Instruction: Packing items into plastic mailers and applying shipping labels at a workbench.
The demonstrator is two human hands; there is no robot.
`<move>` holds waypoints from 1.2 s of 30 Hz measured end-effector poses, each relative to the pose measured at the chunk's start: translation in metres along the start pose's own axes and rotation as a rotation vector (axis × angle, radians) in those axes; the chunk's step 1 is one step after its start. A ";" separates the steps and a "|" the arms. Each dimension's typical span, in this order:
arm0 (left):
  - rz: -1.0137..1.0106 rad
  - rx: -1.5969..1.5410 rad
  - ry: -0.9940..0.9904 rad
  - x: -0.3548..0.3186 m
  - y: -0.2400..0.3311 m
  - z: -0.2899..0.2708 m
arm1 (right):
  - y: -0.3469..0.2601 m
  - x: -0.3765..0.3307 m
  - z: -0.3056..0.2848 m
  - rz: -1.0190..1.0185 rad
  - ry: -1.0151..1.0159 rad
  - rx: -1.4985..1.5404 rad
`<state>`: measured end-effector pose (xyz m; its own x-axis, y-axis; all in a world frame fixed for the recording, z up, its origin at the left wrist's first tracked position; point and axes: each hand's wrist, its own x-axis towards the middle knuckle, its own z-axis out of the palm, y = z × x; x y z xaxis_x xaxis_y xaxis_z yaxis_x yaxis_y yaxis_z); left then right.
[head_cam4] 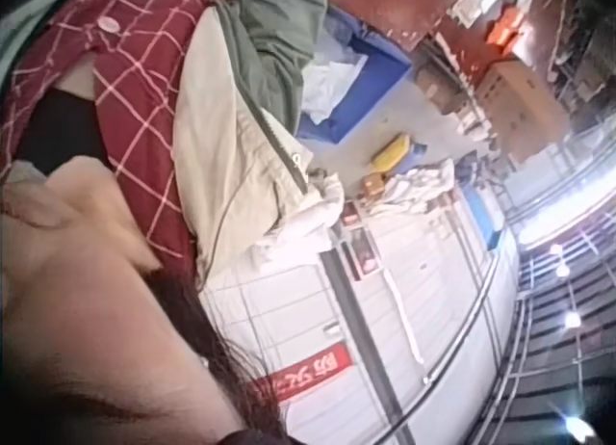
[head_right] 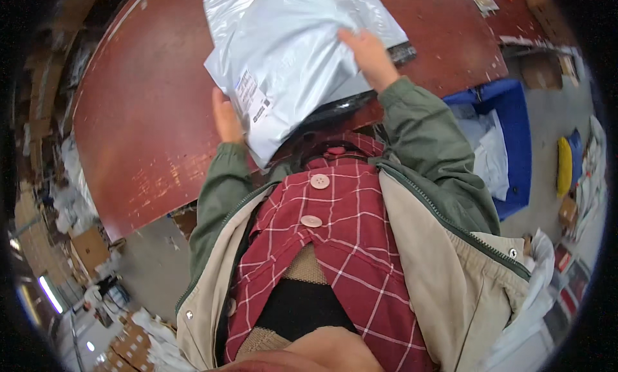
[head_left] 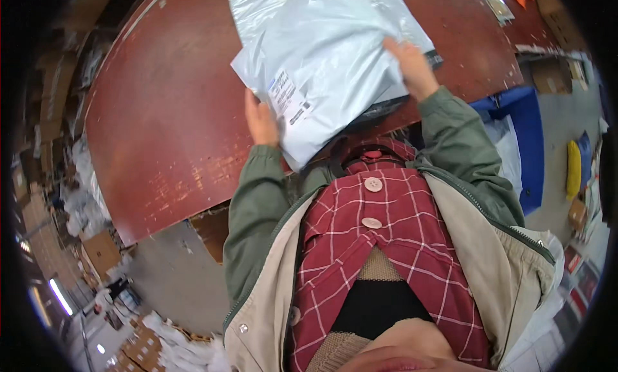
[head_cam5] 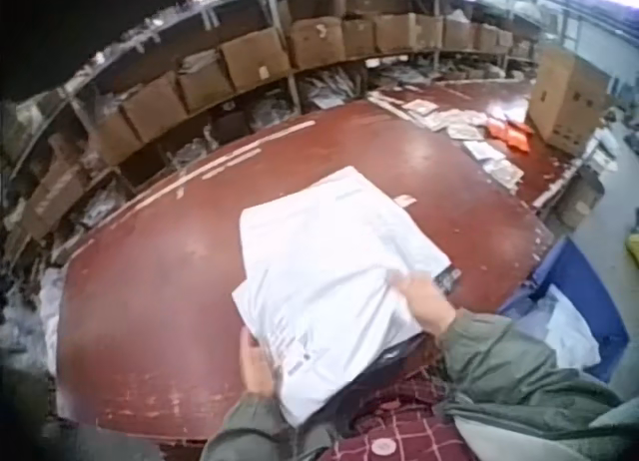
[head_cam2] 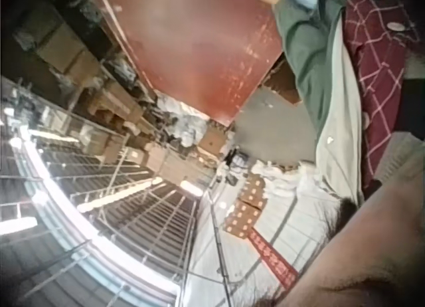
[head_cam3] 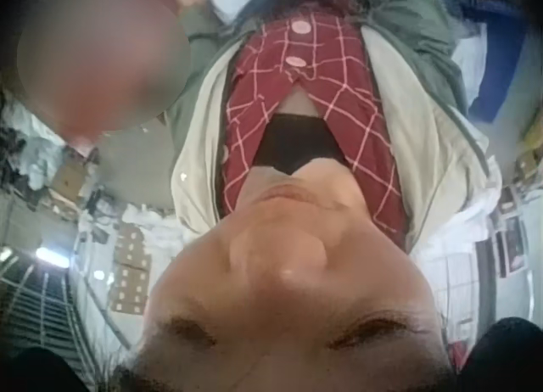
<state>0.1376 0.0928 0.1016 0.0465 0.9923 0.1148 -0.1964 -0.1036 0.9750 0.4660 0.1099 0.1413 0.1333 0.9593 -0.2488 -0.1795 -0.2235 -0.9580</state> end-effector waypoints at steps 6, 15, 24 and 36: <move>-0.262 0.532 0.012 -0.029 0.023 -0.004 | -0.128 -0.111 -0.090 -0.521 0.813 -0.036; -0.767 0.424 -0.807 -0.043 0.016 0.060 | -0.084 -0.210 -0.210 -0.780 1.364 -0.035; -0.784 -0.244 -0.389 -0.032 0.114 0.094 | 0.043 -0.248 -0.162 0.374 0.390 -1.021; -0.852 0.297 -0.961 -0.075 0.124 0.043 | -0.028 -0.199 0.046 0.224 -0.750 -0.738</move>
<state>0.1519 0.0031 0.2219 0.7446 0.3232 -0.5840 0.4559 0.3928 0.7986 0.3992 -0.0670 0.2244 -0.5065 0.6883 -0.5193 0.5410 -0.2153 -0.8130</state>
